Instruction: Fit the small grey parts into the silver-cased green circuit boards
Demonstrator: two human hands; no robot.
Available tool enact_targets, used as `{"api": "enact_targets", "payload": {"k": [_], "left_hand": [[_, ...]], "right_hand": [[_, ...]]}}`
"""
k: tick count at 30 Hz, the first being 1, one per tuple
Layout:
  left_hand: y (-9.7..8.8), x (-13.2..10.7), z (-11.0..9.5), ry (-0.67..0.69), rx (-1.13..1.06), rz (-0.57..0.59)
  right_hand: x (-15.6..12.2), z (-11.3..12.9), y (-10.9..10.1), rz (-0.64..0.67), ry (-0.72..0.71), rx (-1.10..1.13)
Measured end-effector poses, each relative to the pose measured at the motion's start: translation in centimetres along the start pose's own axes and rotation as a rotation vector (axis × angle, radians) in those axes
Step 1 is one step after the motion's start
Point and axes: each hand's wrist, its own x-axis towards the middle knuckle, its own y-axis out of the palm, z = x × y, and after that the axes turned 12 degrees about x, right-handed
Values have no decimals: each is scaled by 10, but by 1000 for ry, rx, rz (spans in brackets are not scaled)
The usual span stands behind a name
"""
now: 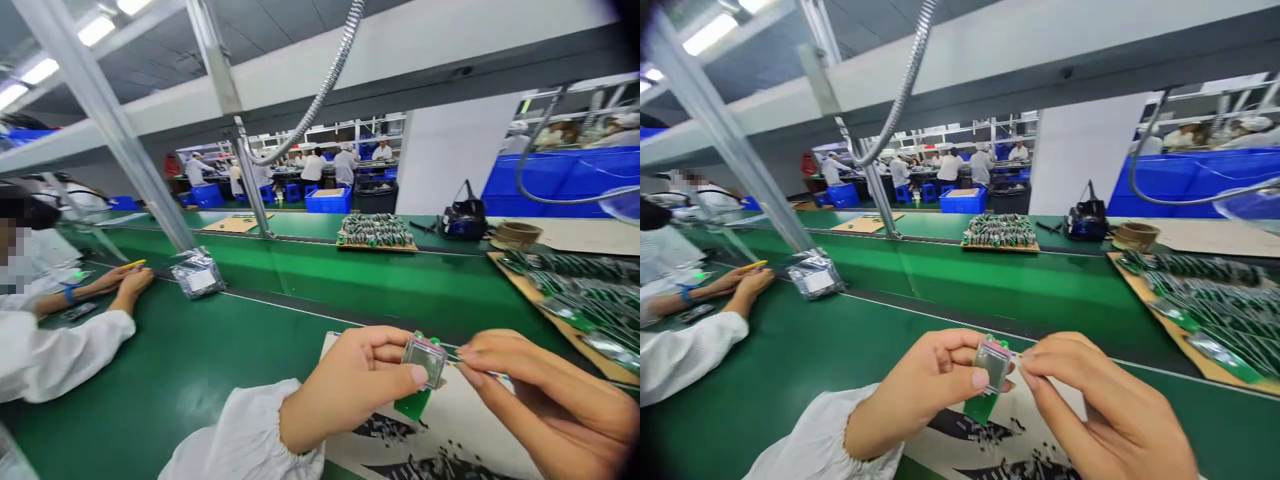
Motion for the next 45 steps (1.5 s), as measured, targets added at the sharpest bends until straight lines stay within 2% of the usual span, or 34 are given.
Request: {"api": "enact_targets", "payload": {"k": [5, 13, 18, 24, 31, 36, 41, 45], "left_hand": [[6, 0, 2, 31, 145, -7], [14, -5, 0, 25, 238, 53], [14, -6, 1, 37, 261, 103], [10, -13, -8, 81, 298, 56], [11, -15, -6, 78, 310, 113], [12, -14, -5, 78, 370, 116], [12, -16, -4, 114, 410, 110], [11, -17, -4, 133, 442, 94]], "right_hand": [[8, 11, 5, 13, -20, 26], [12, 25, 4, 39, -243, 16], [10, 25, 5, 41, -218, 47], [11, 25, 6, 67, -168, 50], [5, 28, 3, 68, -247, -63], [11, 36, 2, 31, -295, -108], [19, 39, -3, 161, -341, -242], [14, 38, -6, 159, -322, -262]]}}
